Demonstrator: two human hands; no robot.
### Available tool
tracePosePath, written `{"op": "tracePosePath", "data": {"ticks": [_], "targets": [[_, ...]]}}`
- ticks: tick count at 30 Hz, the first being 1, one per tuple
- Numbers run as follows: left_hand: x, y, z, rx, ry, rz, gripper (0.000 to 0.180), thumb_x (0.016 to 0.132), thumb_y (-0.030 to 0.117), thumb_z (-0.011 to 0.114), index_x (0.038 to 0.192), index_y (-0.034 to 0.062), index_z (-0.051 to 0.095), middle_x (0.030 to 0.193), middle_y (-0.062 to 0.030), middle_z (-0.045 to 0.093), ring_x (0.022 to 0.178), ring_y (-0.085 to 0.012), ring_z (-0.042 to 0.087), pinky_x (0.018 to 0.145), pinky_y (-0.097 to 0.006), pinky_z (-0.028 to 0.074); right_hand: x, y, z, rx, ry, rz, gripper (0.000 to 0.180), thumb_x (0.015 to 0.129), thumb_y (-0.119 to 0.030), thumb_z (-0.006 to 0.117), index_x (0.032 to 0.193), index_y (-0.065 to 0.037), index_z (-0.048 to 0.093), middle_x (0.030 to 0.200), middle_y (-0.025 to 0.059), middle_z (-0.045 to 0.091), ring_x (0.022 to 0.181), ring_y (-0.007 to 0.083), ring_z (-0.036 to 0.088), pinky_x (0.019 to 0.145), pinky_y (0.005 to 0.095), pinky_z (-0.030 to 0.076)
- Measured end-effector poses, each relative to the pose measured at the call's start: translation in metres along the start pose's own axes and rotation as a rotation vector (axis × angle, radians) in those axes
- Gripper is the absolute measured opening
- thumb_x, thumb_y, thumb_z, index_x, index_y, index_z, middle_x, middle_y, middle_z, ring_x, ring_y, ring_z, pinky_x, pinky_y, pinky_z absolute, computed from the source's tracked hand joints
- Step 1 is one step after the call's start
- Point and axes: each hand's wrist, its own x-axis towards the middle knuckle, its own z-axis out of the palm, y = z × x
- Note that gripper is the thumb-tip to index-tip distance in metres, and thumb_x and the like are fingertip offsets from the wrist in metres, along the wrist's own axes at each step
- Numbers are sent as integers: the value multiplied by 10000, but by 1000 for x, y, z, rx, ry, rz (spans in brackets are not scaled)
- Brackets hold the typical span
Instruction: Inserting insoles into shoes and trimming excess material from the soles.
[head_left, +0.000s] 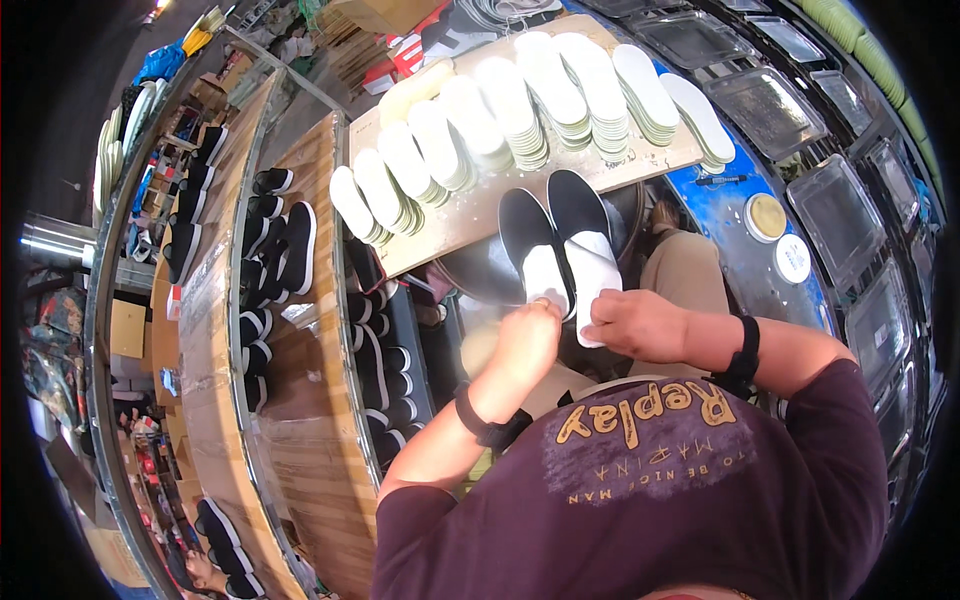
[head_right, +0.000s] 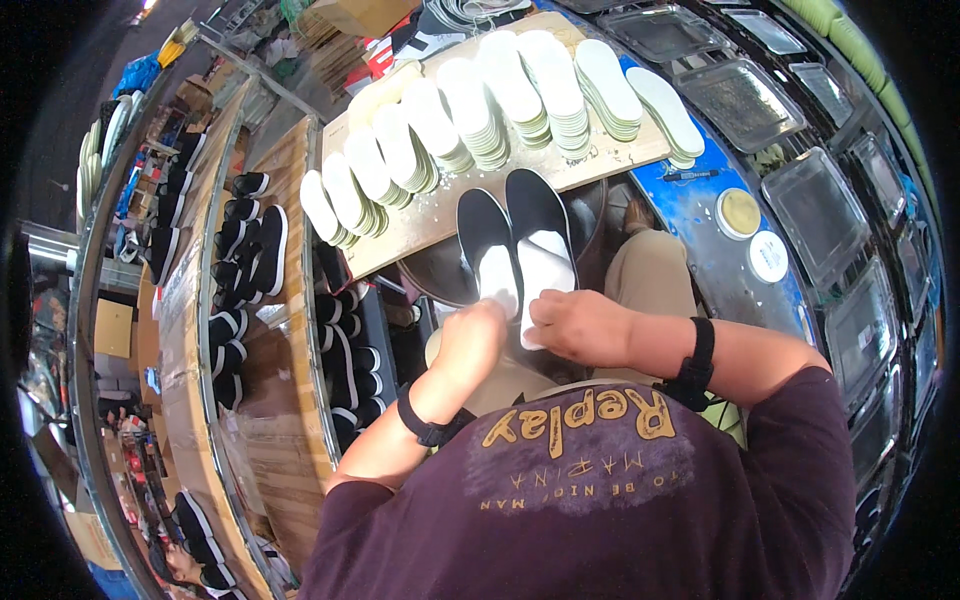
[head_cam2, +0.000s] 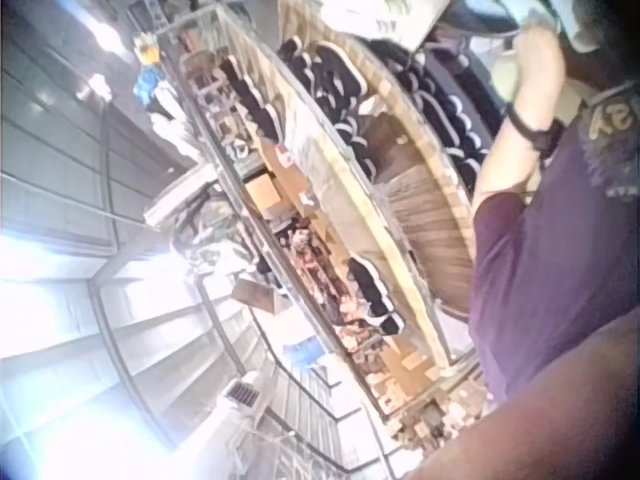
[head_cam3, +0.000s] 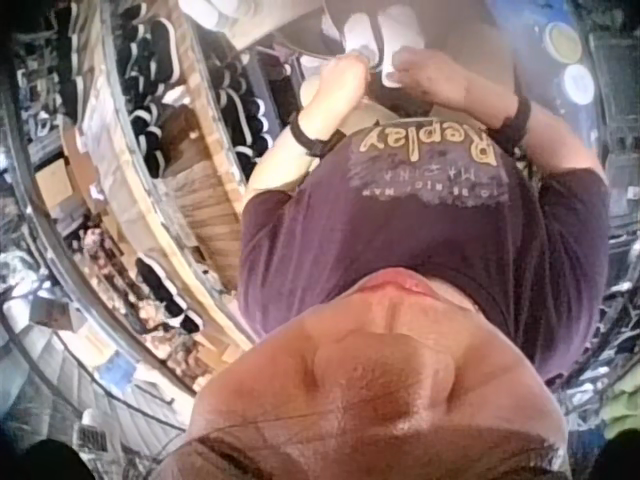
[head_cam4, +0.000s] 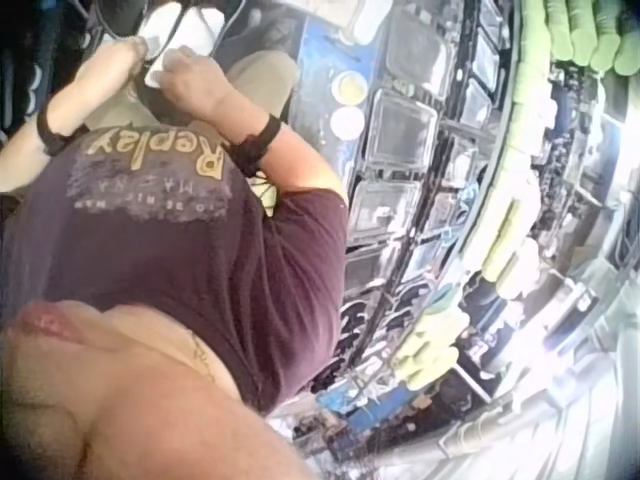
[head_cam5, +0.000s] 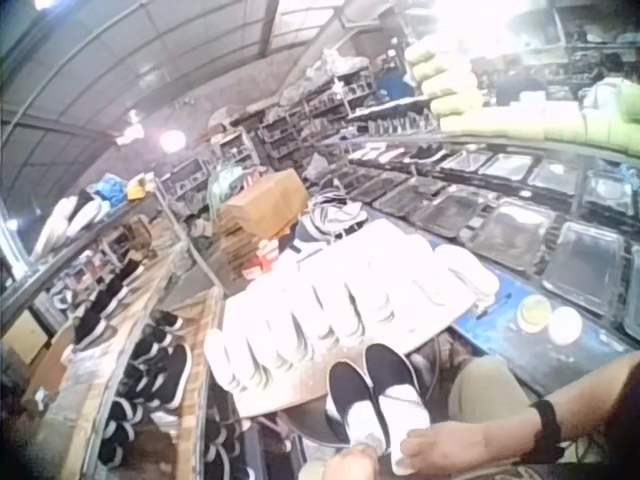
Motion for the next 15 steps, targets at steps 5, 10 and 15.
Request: {"op": "tracePosePath", "data": {"ticks": [5, 10, 15], "targets": [[27, -22, 30, 19, 41, -12, 77, 748, 61, 575, 741, 6, 628, 754, -182, 645, 673, -360, 652, 591, -425, 531, -3, 5, -5, -6, 7, 46, 230, 704, -90, 653, 932, -103, 629, 846, 68, 498, 856, 263, 545, 654, 377, 494], [58, -58, 49, -85, -321, -76, 79, 743, 109, 610, 704, 101, 678, 767, -105, 679, 724, -289, 666, 818, -473, 522, 0, 7, -21, 61, 92, -7, 304, 672, -98, 676, 975, -107, 652, 848, 65, 510, 855, 259, 551, 655, 369, 495], [72, -75, 67, -240, -512, 1, 80, 727, 179, 666, 669, 197, 718, 734, 11, 688, 873, -161, 654, 1174, -472, 126, -11, 39, -1, -96, -33, 68, 190, 684, -110, 651, 871, -104, 683, 826, 64, 506, 839, 260, 550, 664, 378, 483]]}}
